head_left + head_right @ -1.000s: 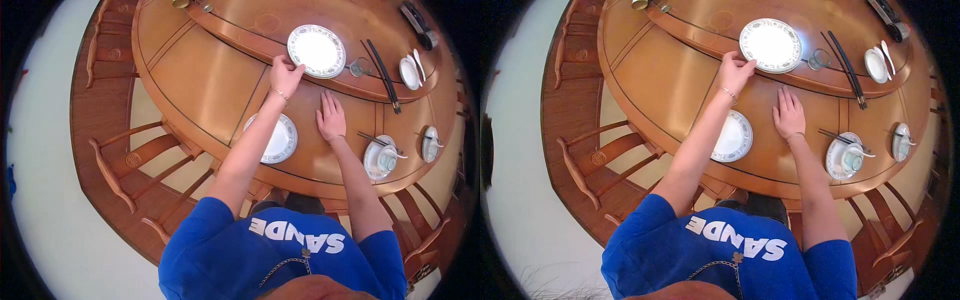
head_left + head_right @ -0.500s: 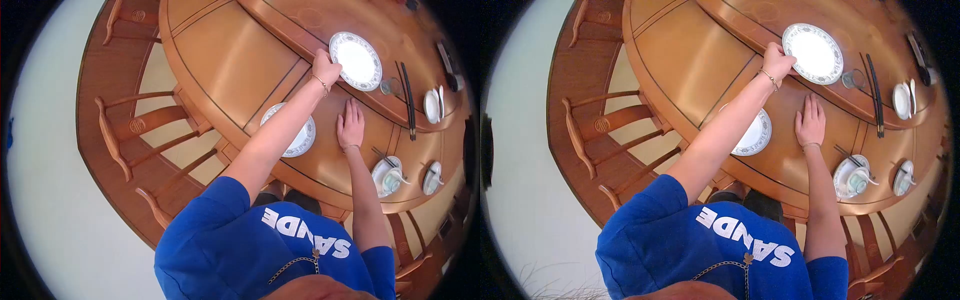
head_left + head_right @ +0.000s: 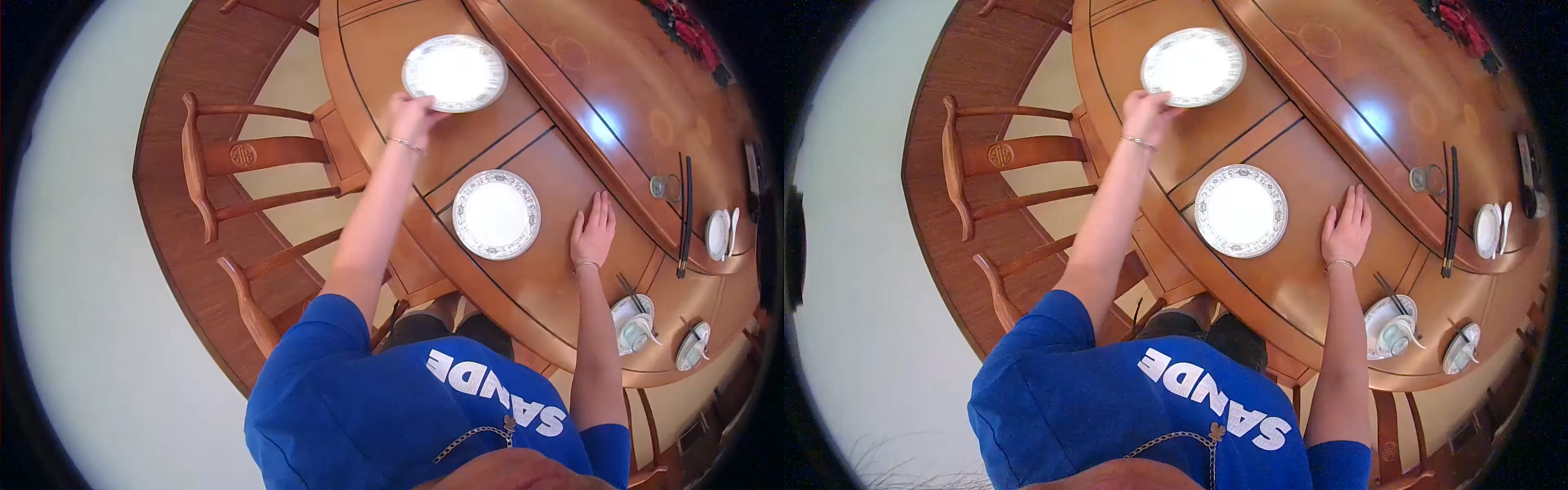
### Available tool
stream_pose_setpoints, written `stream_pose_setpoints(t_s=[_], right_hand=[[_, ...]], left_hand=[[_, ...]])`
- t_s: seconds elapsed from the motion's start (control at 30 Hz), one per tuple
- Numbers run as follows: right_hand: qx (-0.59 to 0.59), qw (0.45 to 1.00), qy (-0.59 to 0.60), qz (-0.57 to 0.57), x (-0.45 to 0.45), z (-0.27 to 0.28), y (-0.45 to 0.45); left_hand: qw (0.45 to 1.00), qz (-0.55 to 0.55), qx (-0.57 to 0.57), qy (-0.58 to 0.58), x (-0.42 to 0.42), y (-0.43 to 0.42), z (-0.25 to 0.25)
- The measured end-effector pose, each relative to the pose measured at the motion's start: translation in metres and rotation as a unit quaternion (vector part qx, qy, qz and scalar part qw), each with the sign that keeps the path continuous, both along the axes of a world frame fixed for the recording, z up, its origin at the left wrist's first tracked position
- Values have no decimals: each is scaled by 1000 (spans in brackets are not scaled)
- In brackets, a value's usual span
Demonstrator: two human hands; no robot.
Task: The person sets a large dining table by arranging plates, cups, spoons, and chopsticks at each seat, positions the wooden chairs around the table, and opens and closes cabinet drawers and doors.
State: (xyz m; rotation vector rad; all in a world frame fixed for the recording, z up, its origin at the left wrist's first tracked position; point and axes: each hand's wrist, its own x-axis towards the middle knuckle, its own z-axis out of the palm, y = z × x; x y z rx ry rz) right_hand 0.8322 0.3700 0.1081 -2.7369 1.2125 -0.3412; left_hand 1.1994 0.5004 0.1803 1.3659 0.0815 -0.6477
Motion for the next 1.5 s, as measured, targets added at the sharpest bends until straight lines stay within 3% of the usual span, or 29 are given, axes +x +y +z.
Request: stream_pose_setpoints(t_s=[0.2, 0.57, 0.67, 0.77, 0.83, 0.87, 0.9, 0.93, 1.0, 1.03, 1.1, 1.13, 1.2, 1.23, 1.27, 1.3, 1.37, 1.43, 1.5], right_hand=[[10, 1000, -2, -10, 0, -1, 0], [9, 1000, 10, -12, 2, 4, -2], [15, 1000, 9, -15, 2, 6, -4], [35, 999, 5, -16, 0, 6, -7], [34, 999, 10, -19, 1, 9, -9], [44, 999, 14, -22, 2, 10, -9], [55, 998, 17, -24, 2, 11, -10], [36, 999, 14, -15, 1, 10, -12], [38, 999, 18, -20, 0, 9, -14], [40, 999, 20, -18, 0, 9, -13], [41, 999, 19, -19, 2, 10, -14], [40, 999, 20, -19, 1, 11, -15], [47, 998, 21, -22, 1, 13, -16], [54, 998, 20, -19, 1, 13, -17], [57, 998, 18, -22, 1, 11, -17], [58, 998, 24, -27, 1, 12, -17], [67, 997, 20, -24, 1, 13, -18], [72, 997, 28, -26, 0, 12, -20], [62, 998, 25, -21, 1, 11, -19]], left_hand=[[995, 91, 29, -37, 99, 56, -58], [996, 82, 17, -9, 144, 49, -79], [988, 100, 115, -25, 146, 39, -85], [987, 83, 135, -1, 141, 31, -74], [956, 38, 287, -48, 141, 31, -64], [861, 4, 483, -161, 153, 29, -63], [712, -29, 649, -266, 162, 26, -65], [709, 110, 621, -316, 140, 1, -36], [680, 71, 518, -515, 156, -31, -32], [681, 83, 398, -608, 160, -62, -32], [656, 7, 319, -684, 149, -135, -4], [682, -28, 259, -684, 146, -170, -1], [628, -40, 258, -733, 148, -237, -1], [623, -28, 287, -727, 147, -264, -3], [720, -164, 334, -586, 116, -271, 46], [725, -186, 388, -537, 121, -290, 48], [677, -183, 418, -577, 157, -320, 9], [693, -241, 425, -530, 174, -333, 2], [709, -220, 429, -515, 162, -326, 5]])
